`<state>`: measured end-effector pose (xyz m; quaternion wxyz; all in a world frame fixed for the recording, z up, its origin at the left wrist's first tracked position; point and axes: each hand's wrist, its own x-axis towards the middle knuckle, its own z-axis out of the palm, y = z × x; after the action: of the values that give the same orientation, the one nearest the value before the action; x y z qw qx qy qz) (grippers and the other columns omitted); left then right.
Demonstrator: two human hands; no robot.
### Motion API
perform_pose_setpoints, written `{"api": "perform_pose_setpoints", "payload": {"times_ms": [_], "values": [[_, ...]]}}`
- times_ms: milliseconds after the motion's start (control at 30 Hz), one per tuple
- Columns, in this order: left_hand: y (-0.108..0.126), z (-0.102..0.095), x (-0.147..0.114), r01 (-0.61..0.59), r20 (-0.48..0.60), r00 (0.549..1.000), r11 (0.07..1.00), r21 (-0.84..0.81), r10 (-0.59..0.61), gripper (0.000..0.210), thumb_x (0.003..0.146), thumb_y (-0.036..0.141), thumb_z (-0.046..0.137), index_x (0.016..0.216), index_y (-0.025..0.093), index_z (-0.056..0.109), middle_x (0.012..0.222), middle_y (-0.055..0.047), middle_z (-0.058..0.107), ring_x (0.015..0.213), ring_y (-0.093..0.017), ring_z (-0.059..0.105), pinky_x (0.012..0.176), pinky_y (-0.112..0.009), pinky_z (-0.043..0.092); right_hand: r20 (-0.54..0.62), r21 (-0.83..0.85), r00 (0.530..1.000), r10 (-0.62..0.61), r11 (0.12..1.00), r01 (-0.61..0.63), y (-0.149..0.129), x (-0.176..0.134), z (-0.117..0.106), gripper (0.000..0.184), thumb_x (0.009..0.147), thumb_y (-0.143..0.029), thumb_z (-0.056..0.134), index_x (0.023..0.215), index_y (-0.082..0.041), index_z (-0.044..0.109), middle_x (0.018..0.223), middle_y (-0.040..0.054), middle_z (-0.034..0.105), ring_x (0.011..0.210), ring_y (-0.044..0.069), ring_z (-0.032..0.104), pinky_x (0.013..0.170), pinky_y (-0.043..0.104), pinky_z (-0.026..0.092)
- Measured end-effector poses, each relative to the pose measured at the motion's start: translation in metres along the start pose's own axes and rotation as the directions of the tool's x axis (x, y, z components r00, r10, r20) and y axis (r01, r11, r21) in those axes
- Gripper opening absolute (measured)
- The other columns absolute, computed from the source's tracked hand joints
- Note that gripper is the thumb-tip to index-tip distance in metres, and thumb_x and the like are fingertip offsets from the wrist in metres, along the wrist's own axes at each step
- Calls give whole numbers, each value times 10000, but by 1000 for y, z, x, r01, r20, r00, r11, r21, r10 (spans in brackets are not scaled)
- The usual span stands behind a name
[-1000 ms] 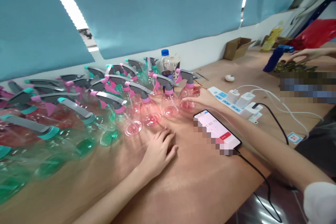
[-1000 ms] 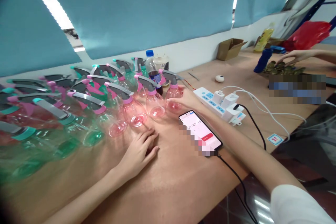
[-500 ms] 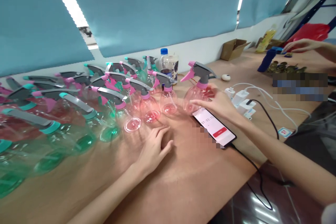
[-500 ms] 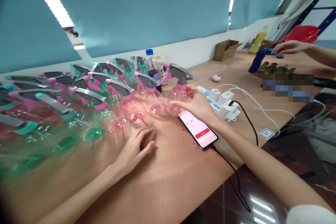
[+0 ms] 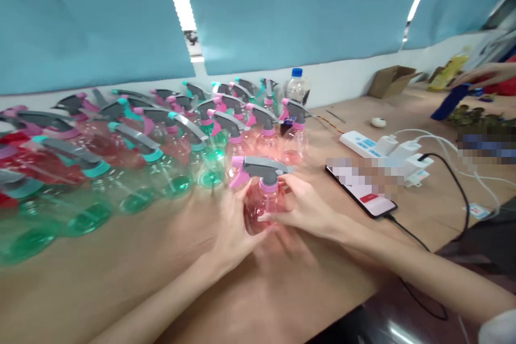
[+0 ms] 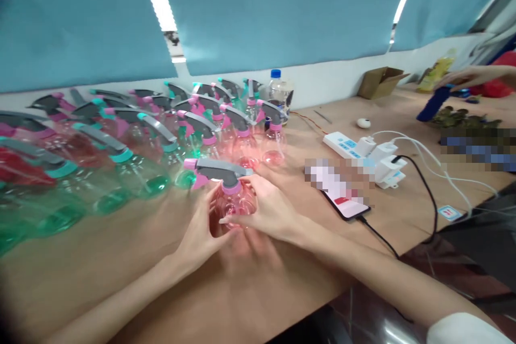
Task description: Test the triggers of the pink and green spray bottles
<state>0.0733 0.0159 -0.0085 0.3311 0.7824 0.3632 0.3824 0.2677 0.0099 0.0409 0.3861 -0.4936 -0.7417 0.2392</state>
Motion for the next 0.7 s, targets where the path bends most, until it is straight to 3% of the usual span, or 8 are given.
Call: {"api": "perform_pose_setpoints", "payload": {"times_ms": [167, 267, 333, 433, 567, 700], "values": [[-5, -30, -24, 44, -42, 998, 998, -36, -46, 889, 747, 367, 766, 1443, 291, 218, 1421, -142, 405, 1238, -343, 496, 982, -546, 449, 51, 4, 992, -116, 993, 116, -19, 6, 32, 601, 654, -500, 784, 1112, -190, 548, 1042, 73, 648, 953, 230, 626, 811, 365, 507], [-7, -48, -37, 34, -58, 998, 999, 38, -32, 880, 729, 376, 781, 1425, 290, 250, 1404, -127, 430, 1241, -342, 489, 994, -541, 440, 127, 30, 986, -107, 994, 104, -31, 15, 43, 685, 602, -571, 791, 1125, -203, 545, 1057, 70, 638, 954, 244, 615, 817, 396, 501], [-8, -59, -44, 22, -48, 999, 997, 70, -19, 874, 731, 369, 780, 1424, 279, 255, 1403, -126, 435, 1244, -340, 485, 1003, -536, 434, 191, 73, 975, -113, 992, 101, -39, 24, 47, 647, 600, -579, 787, 1083, -208, 567, 1075, 72, 627, 967, 251, 608, 830, 413, 495], [-7, -72, -53, 5, 0, 1000, 995, 101, -5, 873, 716, 368, 783, 1419, 265, 276, 1401, -125, 439, 1252, -348, 472, 1012, -543, 422, 231, 211, 952, -200, 966, 151, -51, 39, 53, 593, 627, -520, 792, 1072, -208, 557, 1114, 75, 600, 1008, 247, 597, 851, 408, 486], [-6, -80, -60, -9, 56, 998, 994, 112, 3, 884, 677, 366, 790, 1407, 250, 306, 1406, -116, 434, 1279, -356, 440, 1038, -540, 397, 229, 432, 900, -371, 867, 247, -70, 54, 61, 608, 656, -415, 791, 1152, -231, 489, 1088, 47, 602, 867, 172, 612, 695, 295, 501], [-5, -82, -64, 14, 77, 997, 992, 122, -24, 929, 662, 386, 785, 1420, 235, 270, 1424, -127, 413, 1258, -347, 466, 1020, -519, 429, 214, 495, 880, -424, 824, 276, -80, 55, 71, 508, 705, -325, 752, 1131, -225, 493, 1039, 45, 607, 857, 170, 602, 702, 297, 501]]}}
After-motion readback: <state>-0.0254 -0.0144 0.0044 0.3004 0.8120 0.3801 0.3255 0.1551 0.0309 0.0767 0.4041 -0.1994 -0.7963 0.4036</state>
